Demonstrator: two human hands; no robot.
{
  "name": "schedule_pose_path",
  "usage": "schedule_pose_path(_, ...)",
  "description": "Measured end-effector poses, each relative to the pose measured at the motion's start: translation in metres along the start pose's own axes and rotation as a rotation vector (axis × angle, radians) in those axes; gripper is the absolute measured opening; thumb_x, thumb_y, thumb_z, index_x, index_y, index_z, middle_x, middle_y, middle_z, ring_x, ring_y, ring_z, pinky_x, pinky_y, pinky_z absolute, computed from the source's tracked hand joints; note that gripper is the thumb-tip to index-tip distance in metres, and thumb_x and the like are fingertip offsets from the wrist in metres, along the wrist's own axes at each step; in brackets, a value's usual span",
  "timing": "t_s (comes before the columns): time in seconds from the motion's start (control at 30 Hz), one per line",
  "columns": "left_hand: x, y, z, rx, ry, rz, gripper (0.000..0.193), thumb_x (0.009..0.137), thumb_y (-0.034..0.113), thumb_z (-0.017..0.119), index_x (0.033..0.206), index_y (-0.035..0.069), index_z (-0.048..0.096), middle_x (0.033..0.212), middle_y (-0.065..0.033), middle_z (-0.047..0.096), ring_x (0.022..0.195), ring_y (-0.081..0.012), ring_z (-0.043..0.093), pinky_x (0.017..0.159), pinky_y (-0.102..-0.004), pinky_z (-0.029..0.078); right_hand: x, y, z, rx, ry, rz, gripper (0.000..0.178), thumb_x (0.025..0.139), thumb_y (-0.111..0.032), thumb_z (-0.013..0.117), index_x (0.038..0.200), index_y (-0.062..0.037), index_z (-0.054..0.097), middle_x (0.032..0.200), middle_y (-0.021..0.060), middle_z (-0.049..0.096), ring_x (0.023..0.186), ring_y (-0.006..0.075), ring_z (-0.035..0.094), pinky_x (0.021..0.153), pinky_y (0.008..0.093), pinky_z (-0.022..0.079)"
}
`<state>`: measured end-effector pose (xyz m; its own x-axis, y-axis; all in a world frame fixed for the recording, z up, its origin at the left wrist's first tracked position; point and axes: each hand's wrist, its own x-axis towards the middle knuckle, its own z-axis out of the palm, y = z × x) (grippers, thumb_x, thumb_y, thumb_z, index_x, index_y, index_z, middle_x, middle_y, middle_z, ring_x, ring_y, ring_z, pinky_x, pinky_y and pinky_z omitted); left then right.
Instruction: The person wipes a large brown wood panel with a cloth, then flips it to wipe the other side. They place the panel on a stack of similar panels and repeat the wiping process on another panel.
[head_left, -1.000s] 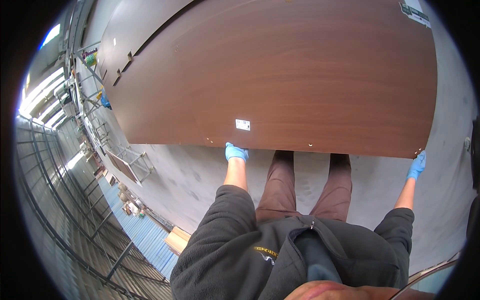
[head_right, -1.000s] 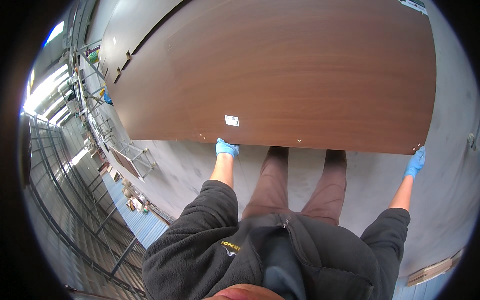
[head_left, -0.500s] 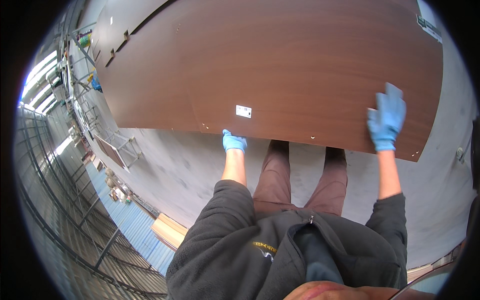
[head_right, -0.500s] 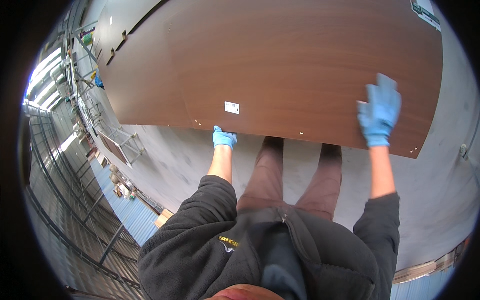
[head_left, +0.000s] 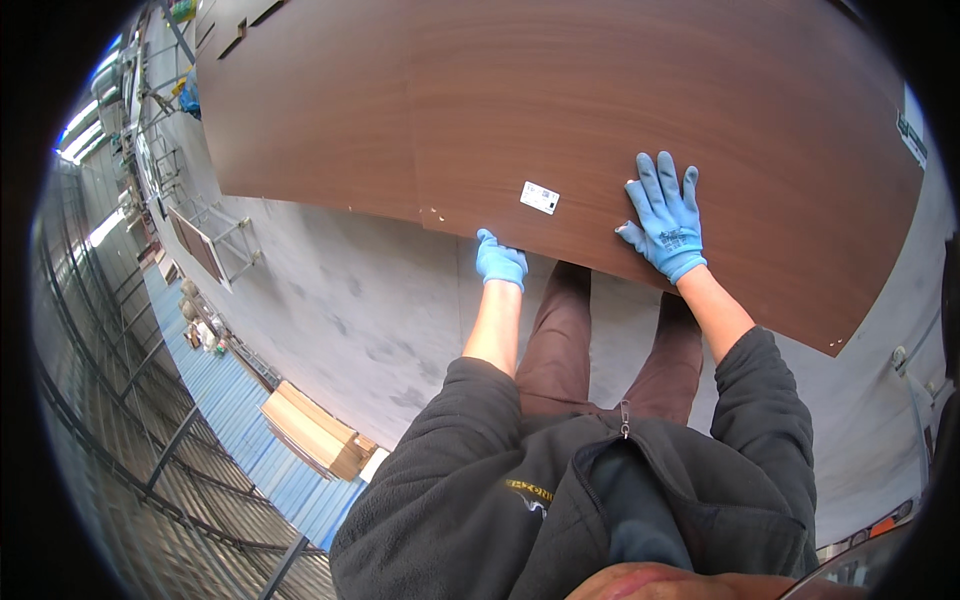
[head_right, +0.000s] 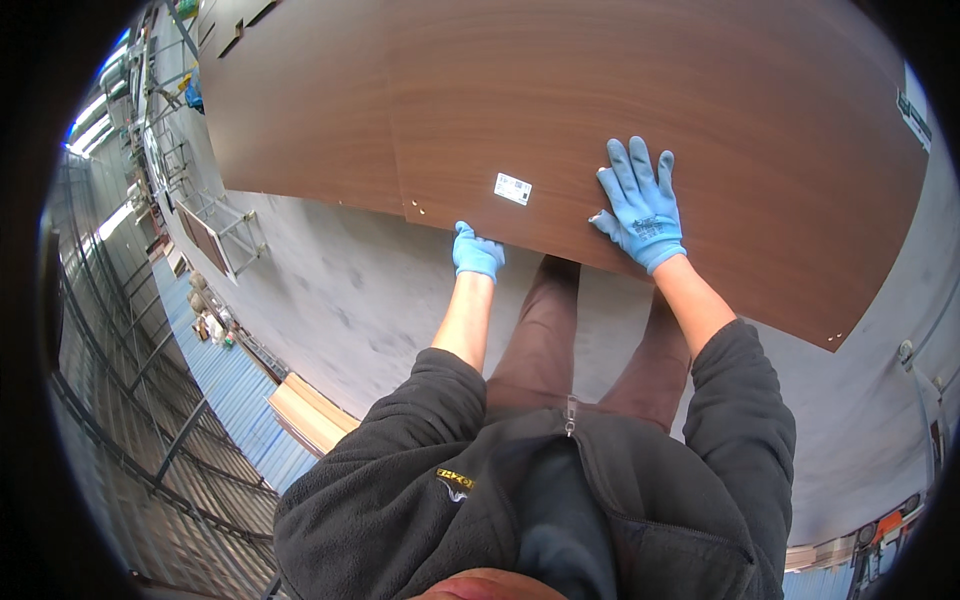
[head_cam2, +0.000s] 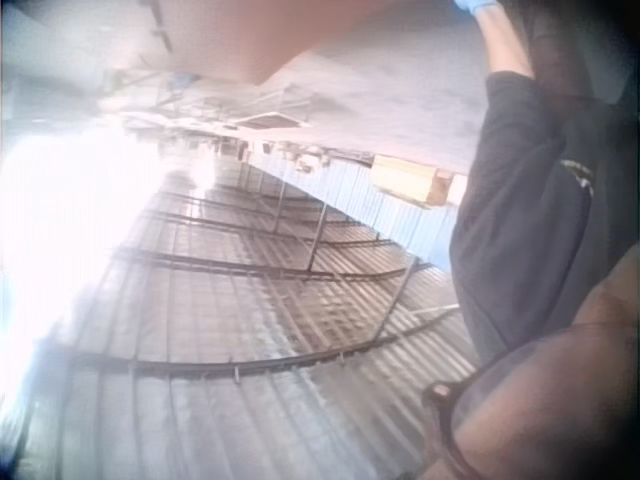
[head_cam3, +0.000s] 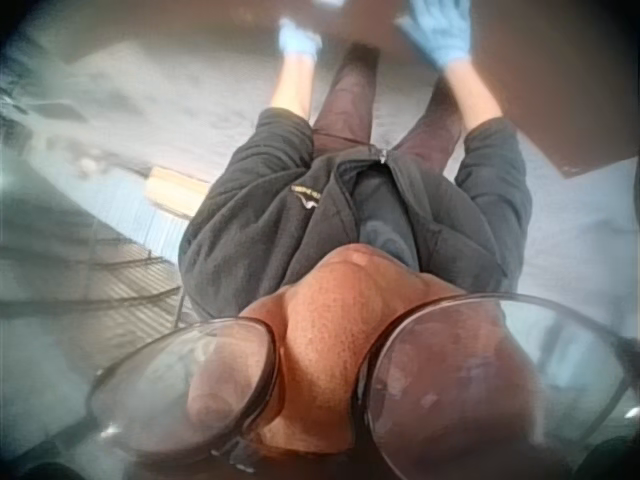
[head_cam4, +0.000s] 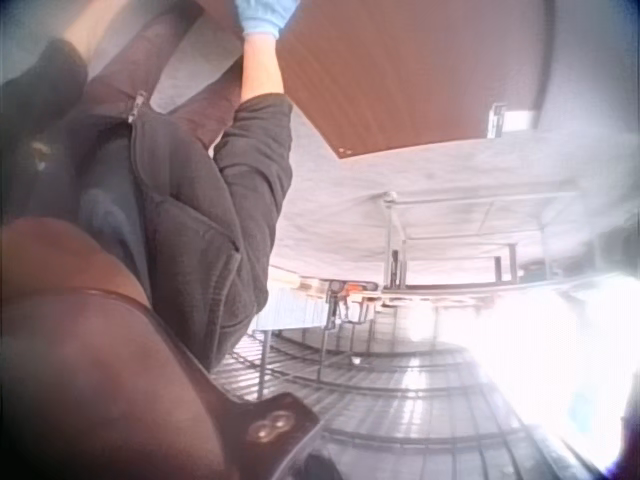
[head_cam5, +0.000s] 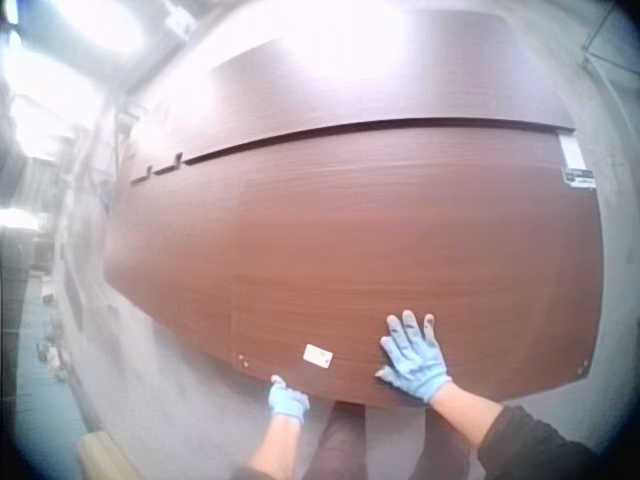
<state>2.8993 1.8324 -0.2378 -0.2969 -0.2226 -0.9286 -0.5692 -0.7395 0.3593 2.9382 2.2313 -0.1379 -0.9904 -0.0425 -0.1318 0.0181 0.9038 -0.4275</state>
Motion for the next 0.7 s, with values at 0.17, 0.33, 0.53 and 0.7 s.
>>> schedule_pose_path(0.17,-0.032,-0.011,0.034,-0.143,0.005,0.0,0.055,0.113,0.047,0.05,0.155,0.01,0.053,0.167,-0.0074,0.05,0.155,-0.0319,0.043,0.128,-0.0454,0.034,0.004,-0.003,0.0,-0.009,0.004,0.01,0.074,0.084,-0.055,0.079,0.145,-0.0145,0.065,0.18,0.0125,0.027,0.168,0.0399,0.013,0.132,0.0697,-0.001)
schedule_pose_path(0.33,-0.088,0.007,0.08,0.514,0.28,0.475,0.056,0.11,0.041,0.06,0.15,0.002,0.056,0.164,-0.0195,0.051,0.149,-0.0363,0.05,0.124,-0.0458,0.039,0.005,-0.005,-0.004,-0.032,-0.012,0.018,0.075,0.083,-0.053,0.081,0.145,-0.0134,0.065,0.179,0.0129,0.029,0.168,0.04,0.013,0.133,0.0689,0.0)
schedule_pose_path(0.53,-0.087,0.128,0.168,1.624,0.058,1.66,0.066,0.108,0.045,0.062,0.16,0.006,0.05,0.17,-0.0254,0.04,0.158,-0.0444,0.034,0.128,-0.0535,0.028,0.007,-0.007,-0.004,-0.054,0.019,0.004,0.077,0.081,-0.052,0.082,0.143,-0.0112,0.065,0.179,0.0131,0.029,0.168,0.0405,0.015,0.133,0.0676,0.001)
schedule_pose_path(0.7,-0.043,0.196,0.106,2.088,-0.507,1.466,0.097,0.097,0.045,0.072,0.17,0.0,0.026,0.177,-0.0246,0.027,0.164,-0.0462,0.021,0.134,-0.0551,0.018,0.008,-0.008,-0.002,-0.099,-0.004,0.002,0.071,0.09,-0.057,0.07,0.138,-0.0056,0.064,0.177,0.0189,0.032,0.166,0.0458,0.017,0.132,0.068,0.003)
